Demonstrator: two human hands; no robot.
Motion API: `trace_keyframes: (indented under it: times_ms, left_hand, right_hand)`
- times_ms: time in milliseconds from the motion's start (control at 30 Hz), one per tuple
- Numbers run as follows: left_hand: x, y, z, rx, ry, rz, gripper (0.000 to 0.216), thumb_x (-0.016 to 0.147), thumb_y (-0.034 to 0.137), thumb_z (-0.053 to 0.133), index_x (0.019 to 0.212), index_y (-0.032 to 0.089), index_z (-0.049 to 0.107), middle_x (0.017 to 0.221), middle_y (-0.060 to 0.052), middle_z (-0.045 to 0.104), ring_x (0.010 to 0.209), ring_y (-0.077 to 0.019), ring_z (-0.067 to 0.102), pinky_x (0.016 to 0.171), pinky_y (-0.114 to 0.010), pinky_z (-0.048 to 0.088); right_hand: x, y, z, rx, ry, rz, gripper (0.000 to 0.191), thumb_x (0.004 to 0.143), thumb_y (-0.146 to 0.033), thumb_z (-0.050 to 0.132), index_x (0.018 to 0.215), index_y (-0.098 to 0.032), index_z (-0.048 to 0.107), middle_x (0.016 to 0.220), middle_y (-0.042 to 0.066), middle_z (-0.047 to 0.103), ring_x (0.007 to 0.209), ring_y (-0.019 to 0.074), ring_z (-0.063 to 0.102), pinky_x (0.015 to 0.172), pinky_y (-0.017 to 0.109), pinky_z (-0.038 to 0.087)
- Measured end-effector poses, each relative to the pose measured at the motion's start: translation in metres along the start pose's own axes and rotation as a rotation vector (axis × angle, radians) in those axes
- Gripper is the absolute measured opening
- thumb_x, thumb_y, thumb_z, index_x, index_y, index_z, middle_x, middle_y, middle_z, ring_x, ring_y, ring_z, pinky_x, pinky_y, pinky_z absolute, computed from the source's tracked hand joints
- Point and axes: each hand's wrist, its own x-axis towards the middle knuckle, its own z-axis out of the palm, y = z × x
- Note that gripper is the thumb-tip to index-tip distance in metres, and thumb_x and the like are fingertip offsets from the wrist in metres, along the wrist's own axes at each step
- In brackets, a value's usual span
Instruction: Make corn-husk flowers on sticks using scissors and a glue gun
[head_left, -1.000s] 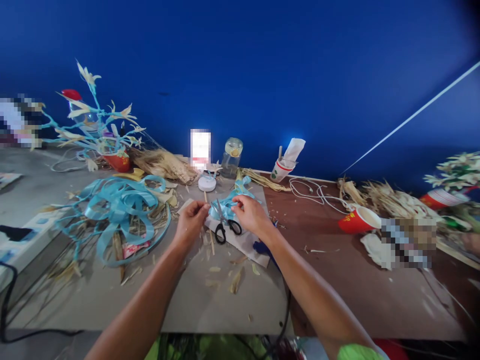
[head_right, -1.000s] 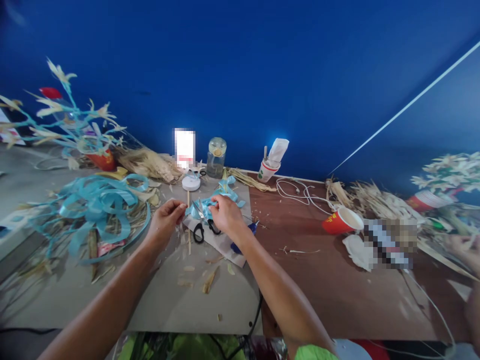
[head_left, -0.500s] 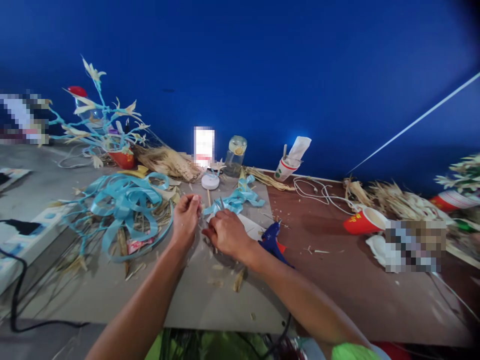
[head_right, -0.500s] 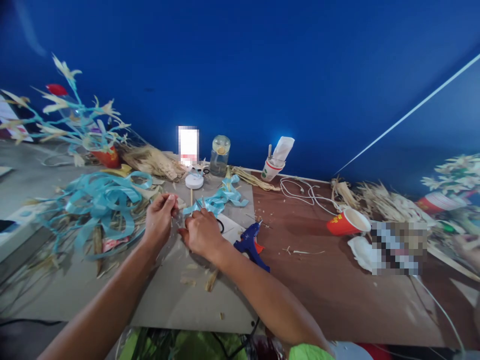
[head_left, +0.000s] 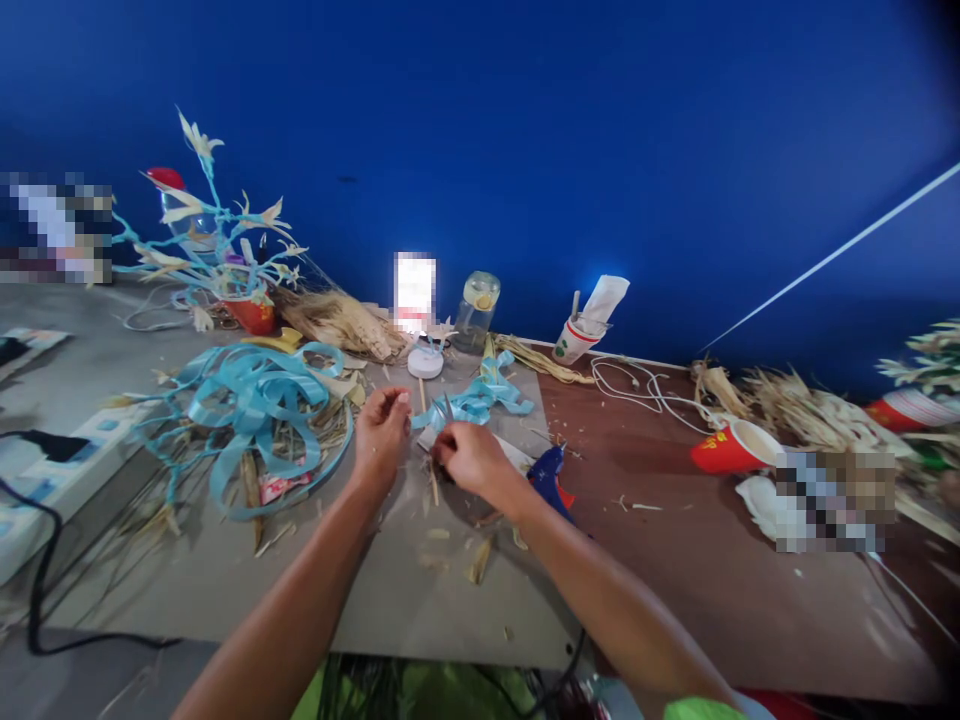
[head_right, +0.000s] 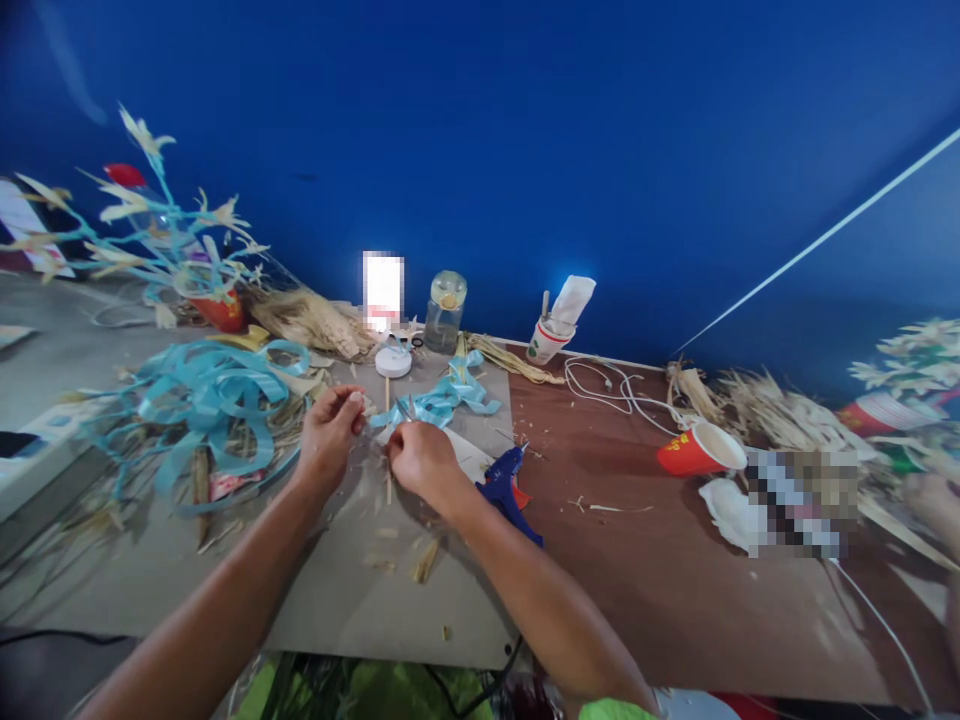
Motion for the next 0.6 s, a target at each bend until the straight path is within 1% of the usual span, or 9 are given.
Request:
trace_keyframes:
  times_ms: [67, 167, 233, 300, 367, 433, 500, 533, 600]
  left_hand:
    - [0.0, 0.0, 0.0, 0.005, -0.016, -0.024, 0.021, 0.072, 0.036, 0.063, 0.081, 0.017, 0.06, 0.06, 0.004, 0.049, 0.049, -0.0066, 0.04, 0.046, -0.02, 0.031]
    - [-0.002, 0.003, 0.001, 0.059, -0.058, -0.058, 0.025, 0.072, 0.039, 0.063, 0.082, 0.016, 0.063, 0.064, 0.002, 0.053, 0.051, -0.007, 0.043, 0.048, -0.02, 0.033]
    - [-0.004, 0.006, 0.002, 0.07, -0.132, -0.077, 0.029, 0.071, 0.042, 0.064, 0.084, 0.016, 0.065, 0.067, 0.001, 0.056, 0.052, -0.0075, 0.045, 0.049, -0.021, 0.035]
    - [-0.005, 0.008, 0.003, 0.056, -0.239, -0.125, 0.032, 0.069, 0.044, 0.065, 0.084, 0.015, 0.066, 0.068, 0.0, 0.058, 0.052, -0.0079, 0.046, 0.051, -0.021, 0.037]
    - [-0.007, 0.009, 0.004, 0.047, -0.325, -0.173, 0.031, 0.067, 0.043, 0.067, 0.078, 0.015, 0.065, 0.064, 0.001, 0.056, 0.051, -0.008, 0.045, 0.051, -0.021, 0.036]
    - [-0.007, 0.008, 0.005, 0.065, -0.354, -0.182, 0.027, 0.066, 0.041, 0.068, 0.07, 0.015, 0.062, 0.058, 0.002, 0.053, 0.05, -0.0081, 0.044, 0.05, -0.021, 0.034]
    - [-0.005, 0.006, 0.003, 0.12, -0.326, -0.152, 0.025, 0.067, 0.039, 0.066, 0.063, 0.015, 0.059, 0.053, 0.003, 0.049, 0.049, -0.0082, 0.042, 0.049, -0.021, 0.031]
    - [-0.003, 0.005, 0.002, 0.164, -0.297, -0.128, 0.025, 0.068, 0.038, 0.064, 0.061, 0.016, 0.057, 0.051, 0.004, 0.047, 0.049, -0.0084, 0.04, 0.049, -0.021, 0.031]
    - [0.001, 0.004, -0.002, 0.286, -0.232, -0.068, 0.025, 0.07, 0.038, 0.061, 0.059, 0.016, 0.053, 0.049, 0.005, 0.044, 0.049, -0.0087, 0.038, 0.048, -0.021, 0.029]
  right_hand:
    - [0.005, 0.009, -0.009, 0.211, 0.03, 0.057, 0.016, 0.077, -0.027, 0.056, 0.07, -0.016, 0.066, 0.068, 0.002, 0.066, 0.063, 0.0129, 0.056, 0.057, 0.022, 0.035]
    - [0.01, 0.02, -0.017, 0.46, 0.093, 0.073, 0.02, 0.074, -0.032, 0.058, 0.066, -0.014, 0.063, 0.059, -0.003, 0.058, 0.056, 0.0094, 0.047, 0.054, 0.02, 0.033]
    - [0.012, 0.024, -0.017, 0.567, 0.122, 0.079, 0.022, 0.072, -0.034, 0.058, 0.064, -0.014, 0.062, 0.056, -0.005, 0.054, 0.054, 0.0084, 0.043, 0.053, 0.02, 0.032]
    - [0.013, 0.024, -0.015, 0.625, 0.119, 0.09, 0.022, 0.07, -0.035, 0.059, 0.062, -0.014, 0.061, 0.054, -0.006, 0.05, 0.052, 0.008, 0.04, 0.052, 0.02, 0.03]
    - [0.013, 0.023, -0.012, 0.63, 0.093, 0.092, 0.021, 0.069, -0.034, 0.059, 0.061, -0.014, 0.06, 0.051, -0.006, 0.047, 0.051, 0.0076, 0.038, 0.051, 0.02, 0.029]
    - [0.013, 0.021, -0.011, 0.587, 0.057, 0.089, 0.02, 0.071, -0.032, 0.059, 0.061, -0.014, 0.061, 0.051, -0.006, 0.047, 0.05, 0.0077, 0.039, 0.05, 0.02, 0.029]
    - [0.013, 0.02, -0.012, 0.526, 0.037, 0.074, 0.022, 0.074, -0.033, 0.058, 0.065, -0.014, 0.064, 0.054, -0.005, 0.051, 0.052, 0.0088, 0.043, 0.052, 0.02, 0.032]
    - [0.014, 0.019, -0.012, 0.486, 0.048, 0.053, 0.023, 0.077, -0.033, 0.056, 0.07, -0.014, 0.066, 0.058, -0.004, 0.056, 0.056, 0.0098, 0.047, 0.054, 0.02, 0.034]
    - [0.015, 0.019, -0.012, 0.379, 0.095, -0.017, 0.022, 0.082, -0.029, 0.053, 0.082, -0.014, 0.069, 0.074, 0.001, 0.064, 0.069, 0.0124, 0.055, 0.066, 0.021, 0.04]
